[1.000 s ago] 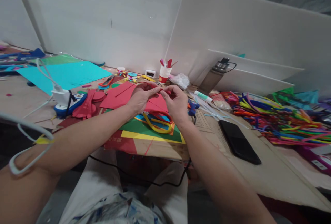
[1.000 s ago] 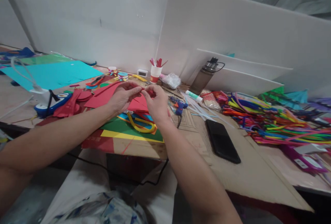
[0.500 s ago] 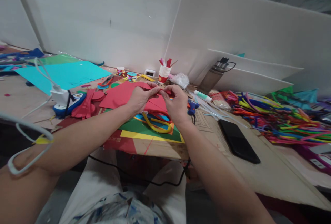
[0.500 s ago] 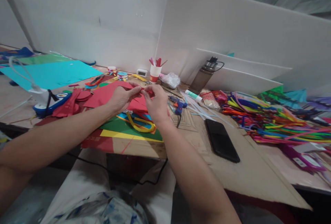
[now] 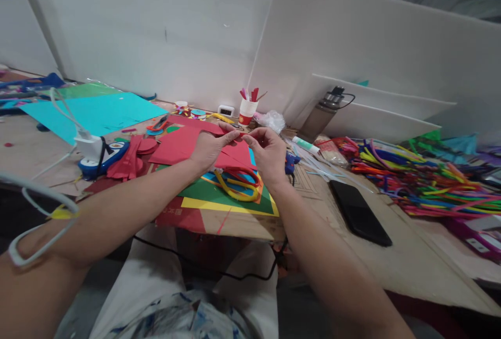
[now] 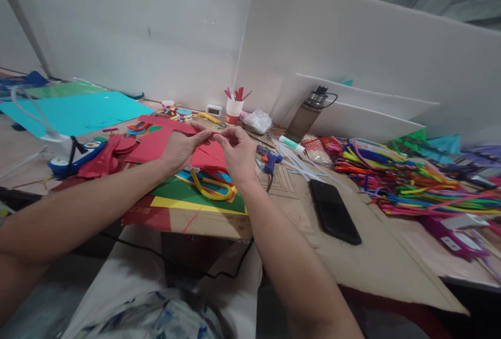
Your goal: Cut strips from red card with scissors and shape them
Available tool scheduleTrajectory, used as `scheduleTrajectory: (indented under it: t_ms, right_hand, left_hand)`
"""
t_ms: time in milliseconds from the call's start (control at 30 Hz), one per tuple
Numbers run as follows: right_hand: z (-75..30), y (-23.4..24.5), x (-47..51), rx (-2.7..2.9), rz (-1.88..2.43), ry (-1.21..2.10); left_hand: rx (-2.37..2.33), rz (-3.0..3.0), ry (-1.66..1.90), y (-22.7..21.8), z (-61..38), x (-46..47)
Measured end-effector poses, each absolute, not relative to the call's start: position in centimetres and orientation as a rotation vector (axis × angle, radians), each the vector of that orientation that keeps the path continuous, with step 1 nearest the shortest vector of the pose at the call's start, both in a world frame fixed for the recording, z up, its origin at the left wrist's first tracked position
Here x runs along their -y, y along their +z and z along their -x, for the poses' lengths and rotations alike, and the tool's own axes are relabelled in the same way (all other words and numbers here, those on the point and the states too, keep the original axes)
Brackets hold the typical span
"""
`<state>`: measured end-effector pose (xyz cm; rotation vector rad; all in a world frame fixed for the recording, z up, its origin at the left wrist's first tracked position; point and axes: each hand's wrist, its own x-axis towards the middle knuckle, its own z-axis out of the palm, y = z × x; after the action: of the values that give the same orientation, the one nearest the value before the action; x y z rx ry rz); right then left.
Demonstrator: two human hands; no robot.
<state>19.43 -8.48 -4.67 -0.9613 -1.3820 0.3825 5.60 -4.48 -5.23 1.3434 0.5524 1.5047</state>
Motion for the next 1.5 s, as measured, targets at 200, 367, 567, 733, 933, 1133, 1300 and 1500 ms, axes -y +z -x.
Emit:
scheduleTrajectory:
  t_ms: [200,367,567,733,933,1133,1300,1500]
  right_hand:
    - [-19.53,-4.56,8.62,1.359,0.962,0.388]
    - [-19.57,-4.62,8.65,1.363,0.973,0.338]
    - [-19.58,-4.75,8.58,1.367,0.956,0.282]
    - [-19.57,-4.78,8.54,1.374,0.957,0.280]
    - [-19.27,-4.75,8.20,1.370,0.886,0.372]
    - [-19.15,-4.84,8.16,1.368,0.912,0.541]
    - [-19.15,-4.65,8.39,1.355,0.946,0.541]
    - [-19.11,-4.72,8.24,1.325,0.894,0.583]
  left_hand:
    - [-0.583,-1.429,1.509,-4.73,-5.31,4.96]
    - [-0.588,-1.425,1.505,-4.60,-5.21,5.00]
    - [-0.539,-1.458,1.532,-4.66,-5.41,5.04]
    - [-0.534,-1.416,1.531,-4.64,-5.45,5.11]
    - [-0.583,-1.299,1.550,-4.53,-5.37,4.88]
    - [-0.557,-1.293,1.546,-4.76,-5.54,4.81]
    - [-0.561,-1.359,1.575,-4.96,-5.55,4.77]
    - [-0.553,-1.413,1.593,-5.05,-5.40,4.62]
